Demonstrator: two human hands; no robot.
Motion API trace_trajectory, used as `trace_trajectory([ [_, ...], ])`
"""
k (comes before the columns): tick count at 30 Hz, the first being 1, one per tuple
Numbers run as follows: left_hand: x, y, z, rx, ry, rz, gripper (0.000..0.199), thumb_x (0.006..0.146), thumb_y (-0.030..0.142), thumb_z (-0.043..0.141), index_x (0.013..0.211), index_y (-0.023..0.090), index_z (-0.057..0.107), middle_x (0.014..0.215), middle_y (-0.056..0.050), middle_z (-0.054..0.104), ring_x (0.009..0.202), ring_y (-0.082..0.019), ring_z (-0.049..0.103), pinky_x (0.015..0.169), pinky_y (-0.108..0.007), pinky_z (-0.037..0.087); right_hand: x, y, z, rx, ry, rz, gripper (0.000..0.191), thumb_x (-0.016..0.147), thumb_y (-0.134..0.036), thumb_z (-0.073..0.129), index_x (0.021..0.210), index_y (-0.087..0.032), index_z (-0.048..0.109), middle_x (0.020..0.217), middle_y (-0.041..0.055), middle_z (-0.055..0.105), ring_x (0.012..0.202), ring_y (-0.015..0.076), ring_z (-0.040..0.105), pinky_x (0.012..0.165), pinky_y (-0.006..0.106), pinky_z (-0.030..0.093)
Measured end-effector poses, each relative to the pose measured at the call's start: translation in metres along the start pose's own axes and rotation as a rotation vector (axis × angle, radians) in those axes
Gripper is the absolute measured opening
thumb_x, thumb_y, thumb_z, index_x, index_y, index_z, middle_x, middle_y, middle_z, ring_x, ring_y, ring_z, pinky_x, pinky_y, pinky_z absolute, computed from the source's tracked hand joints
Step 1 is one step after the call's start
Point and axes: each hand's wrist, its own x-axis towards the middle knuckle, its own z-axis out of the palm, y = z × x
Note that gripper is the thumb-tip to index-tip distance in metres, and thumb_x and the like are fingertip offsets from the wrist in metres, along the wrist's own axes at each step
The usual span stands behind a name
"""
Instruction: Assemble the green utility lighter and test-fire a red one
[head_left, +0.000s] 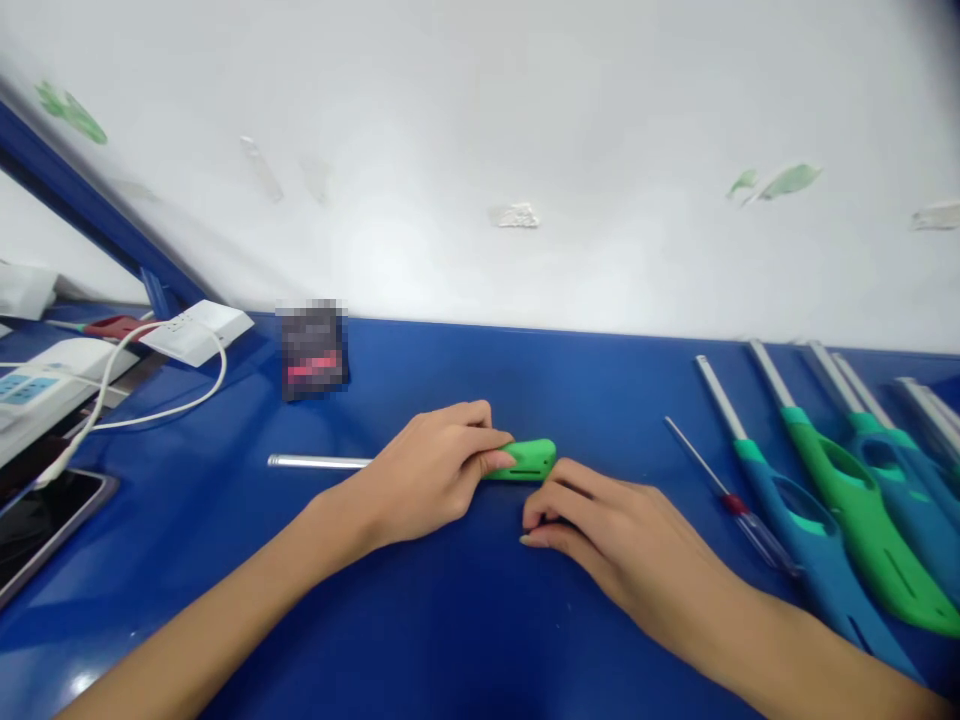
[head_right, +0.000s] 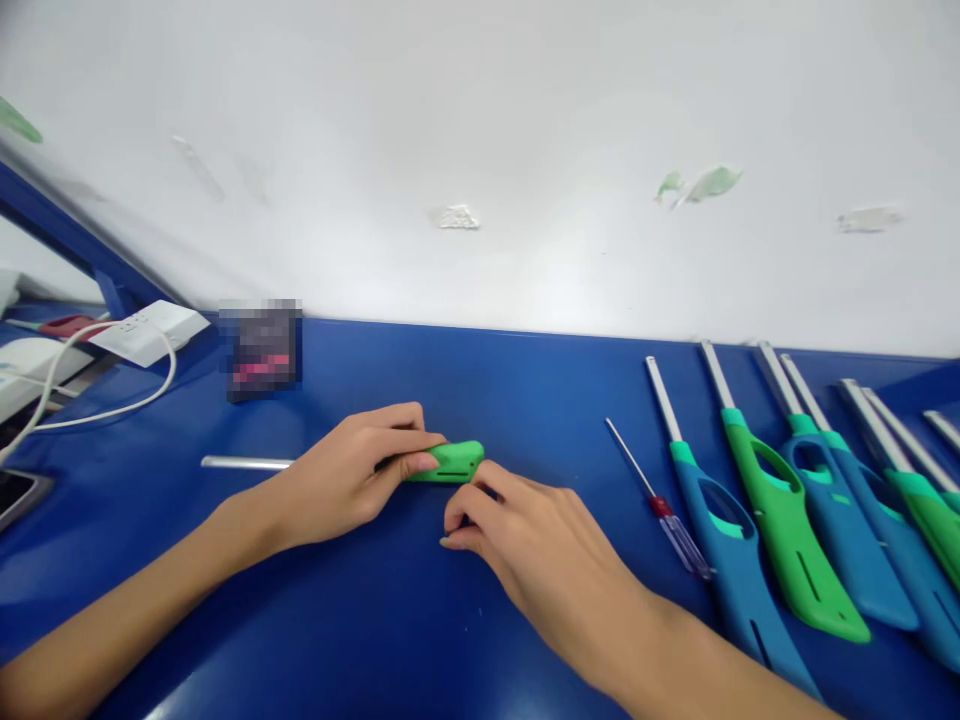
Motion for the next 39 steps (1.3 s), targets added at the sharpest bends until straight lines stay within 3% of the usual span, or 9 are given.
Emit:
trace_trajectory([
  [3,-0.001,0.001,0.005,0.013,0.012,0.005,0.034,0.123,0.016,0.057,0.103,0.018,0.085,0.094,-0.003,0.069,0.083,-0.021,0.065,0.078,-0.036,0.053,-0.004,0.0,0.004,0.018,-0.001,0.009,0.033,0.133,-0.029,0.046,0.109,-0.028,0.068,0.099,-0.0007,0.077,0.074,0.0174,0.08,0.058,0.029,0.049],
  [9,-0.003,0.005,0.019,0.049,0.079,-0.006,0.035,0.127,0.019,0.053,0.12,0.016,0.087,0.109,-0.009,0.075,0.093,-0.026,0.064,0.082,-0.041,0.055,-0.023,0.004,-0.015,0.073,0.012,0.062,0.036,0.133,-0.024,0.04,0.112,-0.029,0.069,0.101,-0.001,0.084,0.081,0.0145,0.087,0.072,0.021,0.067],
  [13,-0.004,0.008,0.023,0.055,0.11,0.002,0.037,0.129,0.021,0.051,0.118,0.015,0.086,0.109,-0.009,0.071,0.091,-0.025,0.065,0.08,-0.04,0.056,-0.03,0.013,-0.038,0.041,0.146,0.145,0.038,0.133,-0.04,0.049,0.107,-0.032,0.077,0.099,-0.0037,0.092,0.075,0.0155,0.09,0.07,0.018,0.07],
  [16,-0.004,0.009,0.022,0.049,0.124,0.042,0.038,0.129,0.022,0.051,0.121,0.014,0.087,0.103,-0.007,0.067,0.086,-0.022,0.063,0.073,-0.035,0.054,-0.035,0.019,-0.045,0.087,0.227,0.164,0.024,0.126,-0.033,0.064,0.109,-0.034,0.08,0.1,-0.007,0.092,0.075,0.0159,0.091,0.073,0.018,0.073],
  [20,-0.003,0.008,0.022,0.039,0.179,0.066,0.034,0.127,0.019,0.056,0.125,0.013,0.089,0.098,-0.004,0.063,0.08,-0.019,0.063,0.066,-0.031,0.052,-0.043,0.019,-0.039,0.128,0.235,0.186,0.028,0.121,-0.016,0.061,0.124,-0.036,0.08,0.113,-0.0081,0.093,0.088,0.0141,0.093,0.085,0.016,0.074],
  [24,-0.003,0.007,0.024,0.035,0.193,0.071,0.031,0.126,0.017,0.059,0.131,0.012,0.089,0.098,-0.004,0.065,0.08,-0.018,0.066,0.066,-0.03,0.054,-0.05,0.016,-0.031,0.091,0.238,0.226,0.027,0.125,-0.022,0.059,0.137,-0.036,0.079,0.118,-0.0066,0.095,0.092,0.0167,0.095,0.091,0.021,0.077],
  [31,-0.003,0.014,0.025,0.014,0.171,0.051,0.034,0.126,0.018,0.057,0.124,0.013,0.091,0.095,-0.004,0.065,0.075,-0.017,0.064,0.063,-0.03,0.051,-0.046,0.013,-0.038,0.0,0.29,0.255,0.022,0.129,-0.048,0.062,0.122,-0.039,0.08,0.105,-0.0094,0.096,0.075,0.0198,0.093,0.079,0.025,0.079],
  [35,-0.005,0.024,0.03,-0.011,0.16,0.053,0.037,0.127,0.019,0.054,0.119,0.013,0.09,0.094,-0.004,0.065,0.073,-0.017,0.062,0.061,-0.029,0.049,-0.042,0.01,-0.041,0.023,0.276,0.228,0.021,0.128,-0.043,0.064,0.118,-0.038,0.081,0.103,-0.0107,0.095,0.071,0.0174,0.091,0.077,0.023,0.078],
  [39,-0.007,0.033,0.033,-0.023,0.153,0.044,0.037,0.127,0.017,0.053,0.121,0.013,0.089,0.093,-0.004,0.065,0.073,-0.017,0.062,0.06,-0.029,0.049,-0.04,0.004,-0.038,0.033,0.24,0.217,0.017,0.129,-0.037,0.063,0.123,-0.036,0.079,0.107,-0.0091,0.096,0.077,0.0166,0.092,0.084,0.022,0.078],
])
